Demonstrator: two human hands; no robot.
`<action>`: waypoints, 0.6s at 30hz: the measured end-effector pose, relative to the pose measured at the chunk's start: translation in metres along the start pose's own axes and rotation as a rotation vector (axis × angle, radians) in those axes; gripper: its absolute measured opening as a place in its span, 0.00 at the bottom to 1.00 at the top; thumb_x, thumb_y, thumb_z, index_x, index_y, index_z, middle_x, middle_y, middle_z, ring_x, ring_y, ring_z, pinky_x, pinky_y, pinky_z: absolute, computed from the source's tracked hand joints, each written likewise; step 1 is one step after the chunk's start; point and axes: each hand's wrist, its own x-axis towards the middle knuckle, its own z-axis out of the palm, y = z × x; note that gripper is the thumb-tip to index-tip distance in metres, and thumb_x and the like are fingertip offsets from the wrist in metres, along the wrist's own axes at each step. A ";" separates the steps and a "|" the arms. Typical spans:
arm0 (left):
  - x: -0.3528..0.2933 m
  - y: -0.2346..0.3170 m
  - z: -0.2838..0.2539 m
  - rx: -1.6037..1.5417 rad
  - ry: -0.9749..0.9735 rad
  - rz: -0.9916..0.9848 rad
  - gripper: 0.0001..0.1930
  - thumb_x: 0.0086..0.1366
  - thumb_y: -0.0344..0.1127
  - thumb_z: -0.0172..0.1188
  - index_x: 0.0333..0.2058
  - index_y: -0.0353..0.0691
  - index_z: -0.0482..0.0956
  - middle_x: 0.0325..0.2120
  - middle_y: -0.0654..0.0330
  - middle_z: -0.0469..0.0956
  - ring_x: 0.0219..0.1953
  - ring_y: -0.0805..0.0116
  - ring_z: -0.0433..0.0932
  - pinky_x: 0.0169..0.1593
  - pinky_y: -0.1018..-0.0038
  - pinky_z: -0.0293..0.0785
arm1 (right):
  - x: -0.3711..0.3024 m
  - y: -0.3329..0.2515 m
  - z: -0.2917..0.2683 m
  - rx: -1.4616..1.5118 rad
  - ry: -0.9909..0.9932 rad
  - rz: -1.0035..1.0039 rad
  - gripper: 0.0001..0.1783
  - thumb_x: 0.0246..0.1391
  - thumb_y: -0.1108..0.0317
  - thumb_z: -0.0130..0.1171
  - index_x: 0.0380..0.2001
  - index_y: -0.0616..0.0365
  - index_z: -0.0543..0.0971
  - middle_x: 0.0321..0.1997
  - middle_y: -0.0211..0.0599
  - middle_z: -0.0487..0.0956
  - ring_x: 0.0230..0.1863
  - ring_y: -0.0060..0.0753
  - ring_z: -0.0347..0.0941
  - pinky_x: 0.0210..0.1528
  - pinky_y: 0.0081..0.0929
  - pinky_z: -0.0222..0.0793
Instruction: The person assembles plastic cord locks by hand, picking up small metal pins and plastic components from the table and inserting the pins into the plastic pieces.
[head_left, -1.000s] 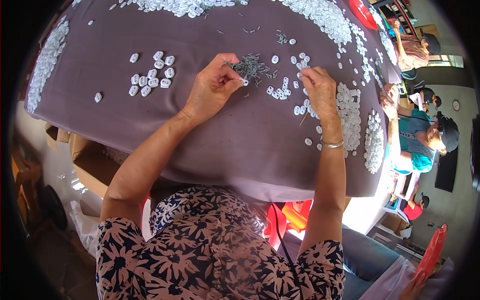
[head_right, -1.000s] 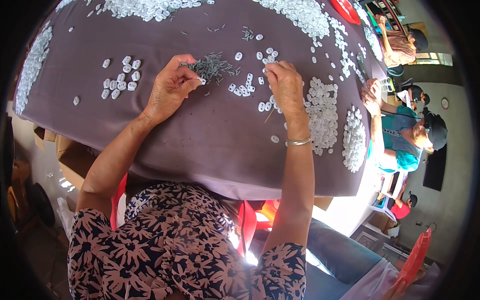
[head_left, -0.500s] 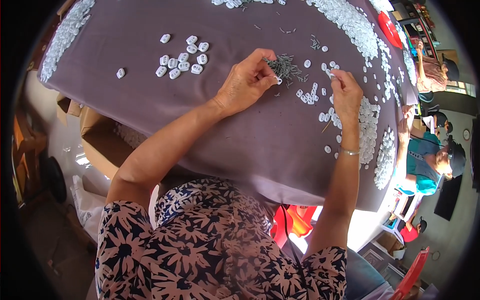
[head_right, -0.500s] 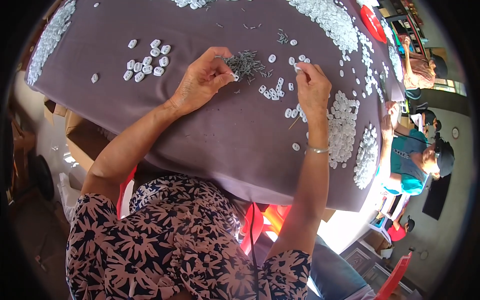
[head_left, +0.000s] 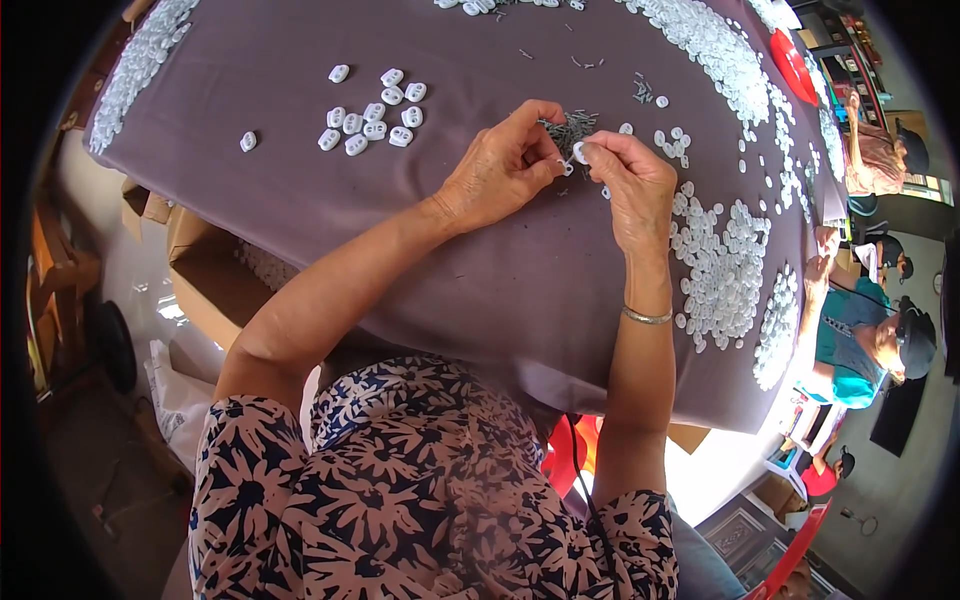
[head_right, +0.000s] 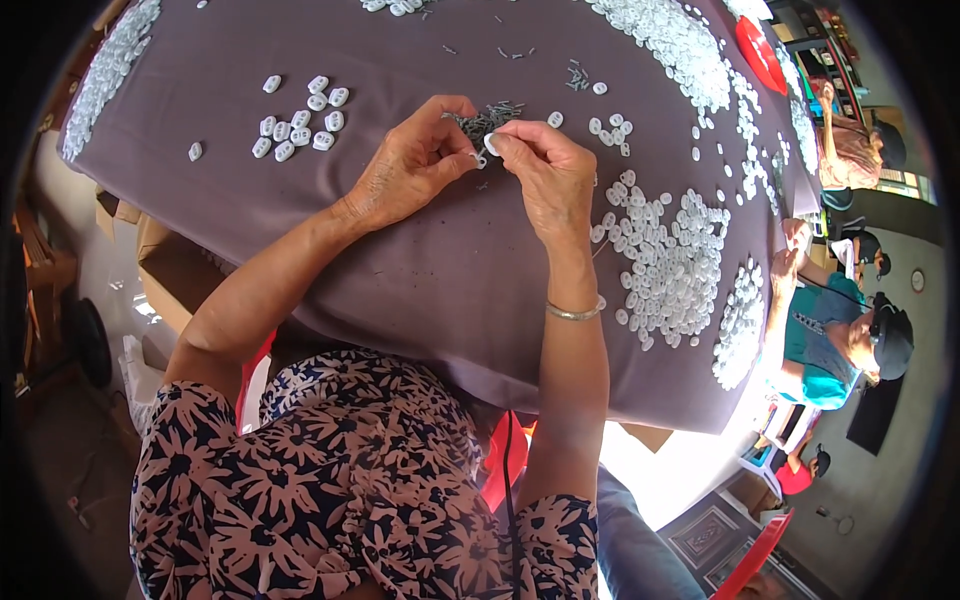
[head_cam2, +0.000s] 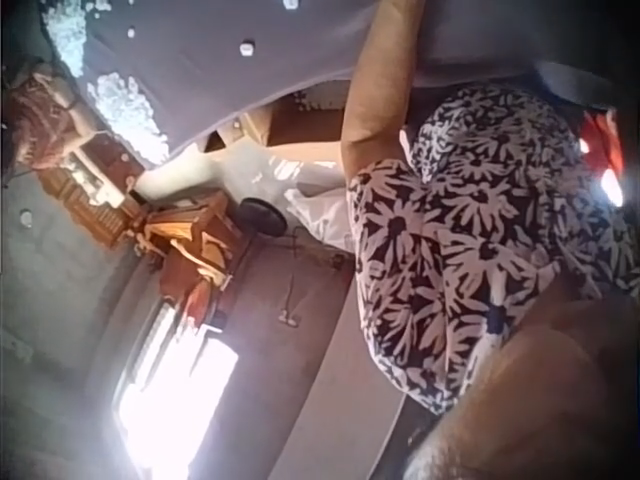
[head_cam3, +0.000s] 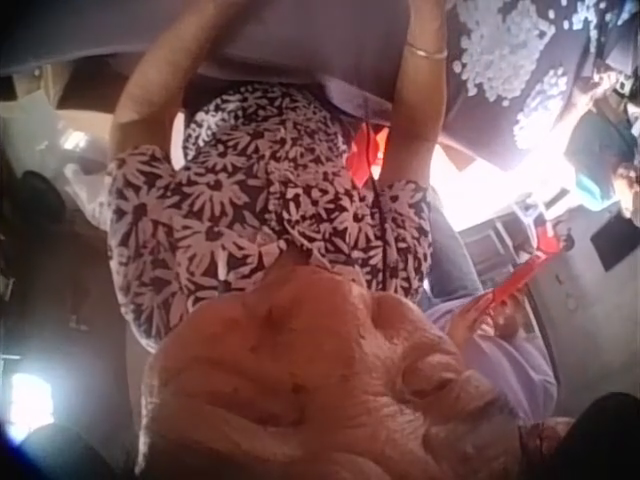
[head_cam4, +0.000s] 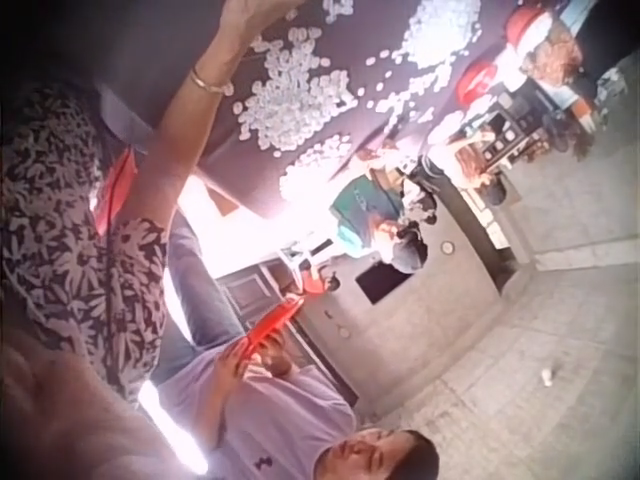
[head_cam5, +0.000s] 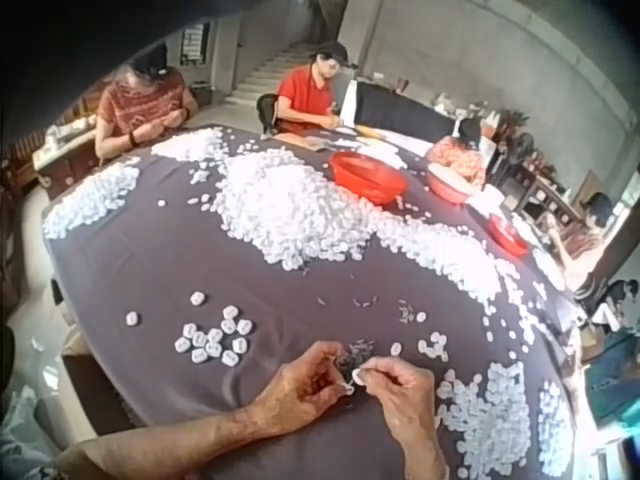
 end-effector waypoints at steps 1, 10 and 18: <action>-0.001 0.000 0.000 0.000 0.002 -0.001 0.20 0.58 0.21 0.56 0.49 0.38 0.64 0.25 0.62 0.76 0.27 0.77 0.74 0.32 0.78 0.72 | 0.000 0.000 0.000 0.000 -0.002 0.001 0.06 0.52 0.73 0.64 0.33 0.64 0.81 0.27 0.26 0.77 0.27 0.14 0.67 0.29 0.12 0.62; -0.003 0.006 -0.001 0.019 -0.024 -0.034 0.21 0.61 0.22 0.57 0.51 0.38 0.65 0.25 0.66 0.73 0.29 0.81 0.71 0.35 0.81 0.69 | 0.001 -0.005 0.001 -0.022 -0.054 -0.010 0.05 0.52 0.75 0.63 0.32 0.66 0.81 0.26 0.24 0.76 0.27 0.12 0.66 0.29 0.11 0.63; -0.002 0.006 -0.001 0.034 -0.037 -0.049 0.20 0.61 0.23 0.57 0.51 0.39 0.65 0.26 0.66 0.75 0.30 0.81 0.72 0.35 0.81 0.70 | 0.002 -0.008 -0.001 -0.128 -0.110 -0.092 0.05 0.53 0.73 0.62 0.33 0.64 0.81 0.26 0.24 0.75 0.27 0.12 0.65 0.27 0.12 0.60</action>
